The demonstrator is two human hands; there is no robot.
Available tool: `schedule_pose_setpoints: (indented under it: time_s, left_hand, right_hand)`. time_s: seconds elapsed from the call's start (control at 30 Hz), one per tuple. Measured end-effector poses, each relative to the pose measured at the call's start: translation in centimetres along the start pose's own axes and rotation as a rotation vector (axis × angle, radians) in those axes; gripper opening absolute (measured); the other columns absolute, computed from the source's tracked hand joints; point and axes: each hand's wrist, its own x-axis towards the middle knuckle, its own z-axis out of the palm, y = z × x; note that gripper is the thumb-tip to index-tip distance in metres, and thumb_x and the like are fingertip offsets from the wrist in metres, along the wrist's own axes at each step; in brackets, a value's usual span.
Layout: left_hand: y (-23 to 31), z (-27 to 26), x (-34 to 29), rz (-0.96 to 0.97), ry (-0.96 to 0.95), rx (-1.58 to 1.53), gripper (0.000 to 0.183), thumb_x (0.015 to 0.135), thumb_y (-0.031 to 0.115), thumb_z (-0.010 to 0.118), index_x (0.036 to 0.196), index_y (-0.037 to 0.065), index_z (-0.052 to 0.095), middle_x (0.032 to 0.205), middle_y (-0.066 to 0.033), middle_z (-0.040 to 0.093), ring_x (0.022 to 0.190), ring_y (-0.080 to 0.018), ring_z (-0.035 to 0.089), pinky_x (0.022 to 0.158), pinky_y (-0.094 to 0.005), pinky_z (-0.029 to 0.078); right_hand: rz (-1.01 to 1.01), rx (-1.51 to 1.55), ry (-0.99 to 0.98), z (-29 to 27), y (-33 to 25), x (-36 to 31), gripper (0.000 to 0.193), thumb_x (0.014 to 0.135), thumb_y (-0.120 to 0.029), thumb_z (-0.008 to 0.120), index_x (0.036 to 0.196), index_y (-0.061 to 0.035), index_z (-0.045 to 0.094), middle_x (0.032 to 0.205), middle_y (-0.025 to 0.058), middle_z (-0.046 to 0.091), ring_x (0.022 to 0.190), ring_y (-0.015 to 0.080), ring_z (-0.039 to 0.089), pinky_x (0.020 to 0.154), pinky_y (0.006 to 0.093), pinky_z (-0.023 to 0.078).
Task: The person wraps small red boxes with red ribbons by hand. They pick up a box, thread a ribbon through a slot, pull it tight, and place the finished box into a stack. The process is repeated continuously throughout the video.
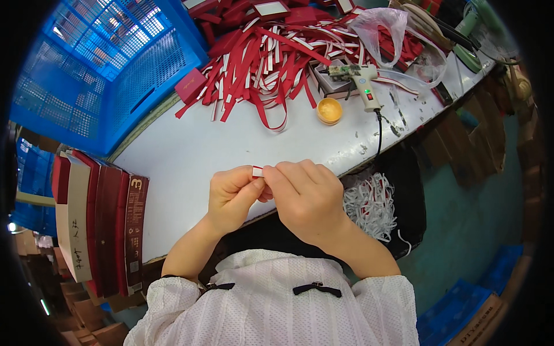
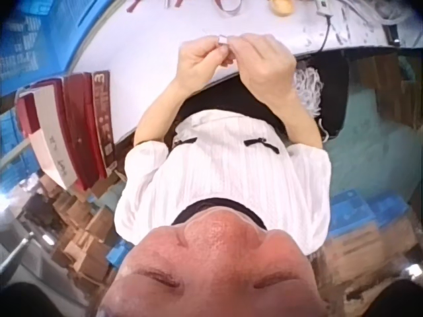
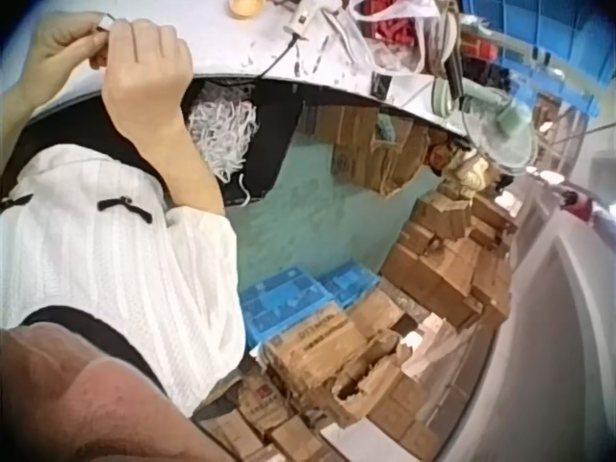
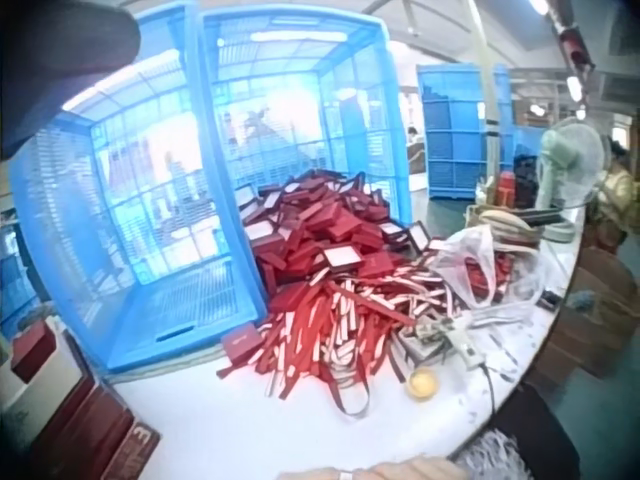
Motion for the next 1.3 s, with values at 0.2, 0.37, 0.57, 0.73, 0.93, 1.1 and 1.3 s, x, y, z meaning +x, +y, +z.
schedule_pose_setpoints:
  time_s: [0.2,0.37,0.57,0.73,0.93,1.1,1.3]
  left_hand:
    - [0.4,0.0,0.5,0.279,-0.168,0.527,0.012,0.076,-0.001,0.044,0.072,-0.005,0.055,0.064,-0.0061,0.054,0.053,-0.0116,0.052,0.048,-0.0207,0.043]
    - [-2.3,0.9,-2.0,-0.007,0.088,-0.006,0.012,0.076,0.003,0.045,0.073,-0.002,0.055,0.069,-0.0097,0.055,0.06,-0.016,0.055,0.049,-0.0232,0.044]
    - [-3.5,-2.9,-4.5,-0.087,0.414,-0.712,0.015,0.077,0.012,0.043,0.082,0.001,0.051,0.083,-0.0152,0.054,0.071,-0.0213,0.055,0.058,-0.0317,0.049]
    - [-2.2,-9.0,-6.9,0.029,0.473,-1.018,0.014,0.074,0.013,0.042,0.083,0.005,0.047,0.075,-0.0147,0.052,0.065,-0.0225,0.053,0.056,-0.0331,0.048]
    - [0.7,-8.0,-5.9,0.009,0.221,-0.888,0.013,0.073,0.014,0.043,0.078,0.002,0.046,0.069,-0.0172,0.052,0.056,-0.0247,0.052,0.052,-0.0325,0.045]
    - [2.6,-3.2,-2.4,-0.035,-0.21,-0.247,0.015,0.075,0.002,0.044,0.078,-0.009,0.054,0.08,-0.0165,0.053,0.065,-0.0204,0.053,0.059,-0.0284,0.044]
    - [2.3,-2.6,1.7,0.292,-0.532,-0.152,0.02,0.073,0.012,0.056,0.085,-0.004,0.058,0.087,-0.0143,0.054,0.08,-0.0218,0.051,0.072,-0.0307,0.04]
  right_hand:
    - [0.036,0.042,-0.061,-0.5,0.7,-1.4,0.015,0.059,-0.002,0.054,0.074,-0.0035,0.053,0.064,0.0041,0.051,0.049,0.0152,0.048,0.041,0.0243,0.035]
    - [1.172,1.379,0.491,-0.5,3.4,-6.3,0.009,0.078,-0.005,0.044,0.08,-0.0035,0.053,0.07,0.0063,0.057,0.052,0.0074,0.051,0.042,0.0199,0.039]
    - [1.549,1.418,1.048,-0.6,14.8,-23.2,0.019,0.08,-0.007,0.037,0.09,0.0045,0.048,0.09,0.0178,0.056,0.082,0.0226,0.057,0.069,0.0297,0.048]
    - [1.873,0.694,1.073,-1.4,21.1,-35.7,0.036,0.079,-0.014,0.037,0.108,0.0068,0.038,0.104,0.0186,0.048,0.099,0.026,0.049,0.085,0.0373,0.037]
    - [0.955,-0.596,-0.14,-1.3,17.7,-30.2,0.04,0.076,-0.009,0.044,0.114,0.0023,0.038,0.1,0.0123,0.051,0.086,0.0182,0.051,0.076,0.0284,0.037]
    - [0.285,0.094,-0.081,-3.5,2.0,-5.9,0.034,0.075,-0.022,0.056,0.098,0.0019,0.051,0.089,0.0136,0.055,0.074,0.0273,0.053,0.067,0.0332,0.043]
    - [0.18,0.314,-0.015,-3.7,-0.9,-2.6,0.017,0.071,-0.016,0.059,0.075,-0.0016,0.053,0.075,0.0111,0.058,0.06,0.0213,0.054,0.057,0.0302,0.041]
